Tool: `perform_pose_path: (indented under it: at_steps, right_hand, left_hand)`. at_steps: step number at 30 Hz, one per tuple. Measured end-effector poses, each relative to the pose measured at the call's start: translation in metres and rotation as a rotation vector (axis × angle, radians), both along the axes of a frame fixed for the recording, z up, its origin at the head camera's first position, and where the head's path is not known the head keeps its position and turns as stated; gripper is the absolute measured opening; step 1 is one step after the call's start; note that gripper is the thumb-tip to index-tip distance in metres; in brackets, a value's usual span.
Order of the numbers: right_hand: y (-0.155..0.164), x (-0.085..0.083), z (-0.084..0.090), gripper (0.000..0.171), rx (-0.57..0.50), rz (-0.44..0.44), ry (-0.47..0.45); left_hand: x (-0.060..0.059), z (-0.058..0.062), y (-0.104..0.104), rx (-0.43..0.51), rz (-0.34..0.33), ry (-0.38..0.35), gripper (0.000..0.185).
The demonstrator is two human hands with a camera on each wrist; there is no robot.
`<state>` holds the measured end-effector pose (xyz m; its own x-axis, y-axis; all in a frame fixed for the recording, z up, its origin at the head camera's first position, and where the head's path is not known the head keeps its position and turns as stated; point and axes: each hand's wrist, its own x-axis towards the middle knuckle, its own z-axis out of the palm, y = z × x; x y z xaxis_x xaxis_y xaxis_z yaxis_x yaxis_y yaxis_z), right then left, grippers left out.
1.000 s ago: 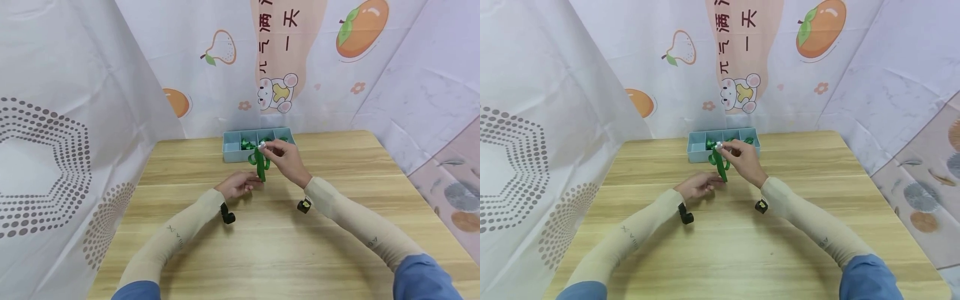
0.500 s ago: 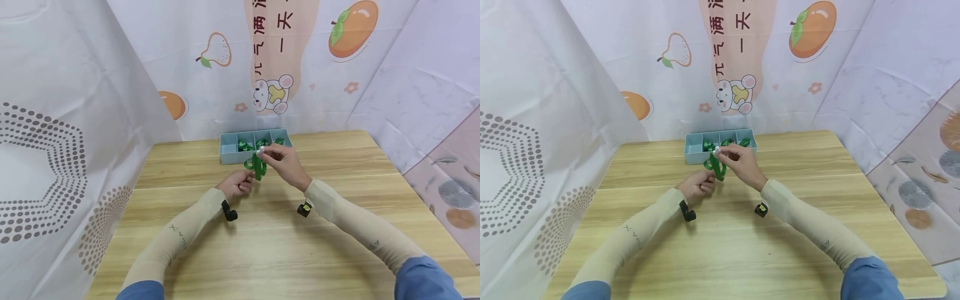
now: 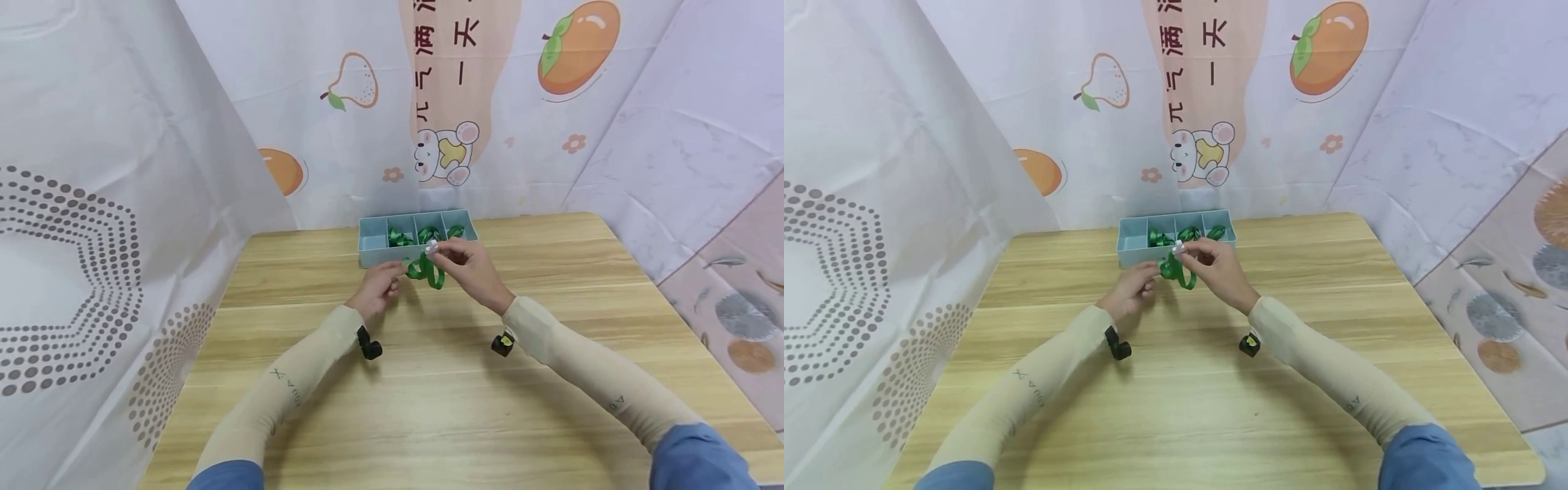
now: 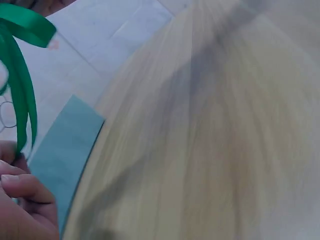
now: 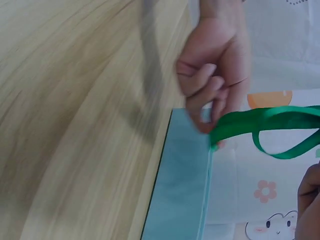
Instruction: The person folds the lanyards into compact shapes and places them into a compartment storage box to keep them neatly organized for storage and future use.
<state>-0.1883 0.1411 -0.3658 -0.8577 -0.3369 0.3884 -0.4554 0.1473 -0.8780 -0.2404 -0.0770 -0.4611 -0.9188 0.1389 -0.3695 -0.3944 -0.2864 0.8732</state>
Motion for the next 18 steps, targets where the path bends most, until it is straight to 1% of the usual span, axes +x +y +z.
perform_pose_path:
  at_steps: [3, 6, 8, 12, 15, 18]
  right_hand:
    - [0.002, -0.001, -0.004, 0.017, 0.015, -0.040, 0.005]
    - [0.002, -0.004, -0.008, 0.018, 0.024, -0.087, 0.004]
    - [0.001, -0.005, -0.010, 0.018, 0.031, -0.117, -0.007]
    - [-0.004, -0.007, -0.015, 0.017, 0.042, -0.167, -0.036]
    - [-0.008, -0.007, -0.016, 0.017, 0.035, -0.177, -0.044]
    - [-0.011, -0.007, -0.016, 0.017, 0.029, -0.163, -0.052]
  left_hand:
    - [-0.002, 0.005, -0.008, -0.113, 0.045, 0.163, 0.022]
    - [0.000, 0.012, -0.011, -0.214, 0.045, 0.330, 0.027]
    - [0.004, 0.018, -0.010, -0.300, 0.021, 0.447, 0.027]
    - [0.014, 0.026, -0.002, -0.454, -0.059, 0.673, 0.027]
    - [0.019, 0.028, 0.004, -0.507, -0.081, 0.787, 0.027]
    - [0.023, 0.029, 0.007, -0.533, -0.059, 0.854, 0.022]
